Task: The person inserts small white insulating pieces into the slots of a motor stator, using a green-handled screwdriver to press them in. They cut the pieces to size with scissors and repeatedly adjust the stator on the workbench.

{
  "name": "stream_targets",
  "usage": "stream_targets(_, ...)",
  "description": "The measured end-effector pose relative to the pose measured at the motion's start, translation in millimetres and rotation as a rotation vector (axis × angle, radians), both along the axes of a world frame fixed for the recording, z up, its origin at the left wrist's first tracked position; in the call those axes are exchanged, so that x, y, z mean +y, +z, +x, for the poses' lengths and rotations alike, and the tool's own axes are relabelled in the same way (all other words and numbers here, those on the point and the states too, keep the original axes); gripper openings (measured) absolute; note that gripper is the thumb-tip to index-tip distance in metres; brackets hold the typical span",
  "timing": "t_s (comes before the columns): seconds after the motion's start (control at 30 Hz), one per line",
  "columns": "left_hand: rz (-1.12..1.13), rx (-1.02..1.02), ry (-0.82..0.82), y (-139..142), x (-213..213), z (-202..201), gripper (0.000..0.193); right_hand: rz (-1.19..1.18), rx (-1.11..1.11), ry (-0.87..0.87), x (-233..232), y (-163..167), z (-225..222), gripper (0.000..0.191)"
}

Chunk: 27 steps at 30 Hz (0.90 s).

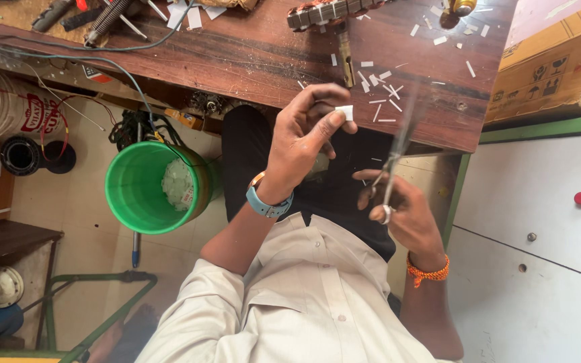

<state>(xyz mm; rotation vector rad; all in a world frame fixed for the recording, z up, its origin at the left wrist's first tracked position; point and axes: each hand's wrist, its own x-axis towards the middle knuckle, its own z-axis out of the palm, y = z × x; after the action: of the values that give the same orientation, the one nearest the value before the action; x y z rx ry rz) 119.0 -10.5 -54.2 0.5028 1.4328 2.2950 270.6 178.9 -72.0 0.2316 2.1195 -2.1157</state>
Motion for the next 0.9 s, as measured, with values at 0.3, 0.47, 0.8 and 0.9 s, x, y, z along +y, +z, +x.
stream_targets(0.3, -0.078, 0.067, -0.035, 0.8, -4.9, -0.7, 0.034, -0.124, -0.111, 0.118, -15.6, -8.5, -4.5, 0.086)
stream_targets(0.47, -0.087, 0.099, -0.009, 3.0, -2.7, 0.4, 0.017, -0.082, -0.094, 0.127, -23.5, -12.8, -3.3, 0.081)
stream_targets(0.8, -0.170, 0.097, 0.053, 6.3, -2.0, 6.3, 0.013, -0.048, -0.121, 0.139, -23.4, -10.4, -4.6, 0.068)
stream_targets(0.9, -0.205, 0.121, 0.095, 8.5, -2.3, 8.9, 0.014, -0.018, -0.153, 0.127, -24.8, -9.7, -3.1, 0.062)
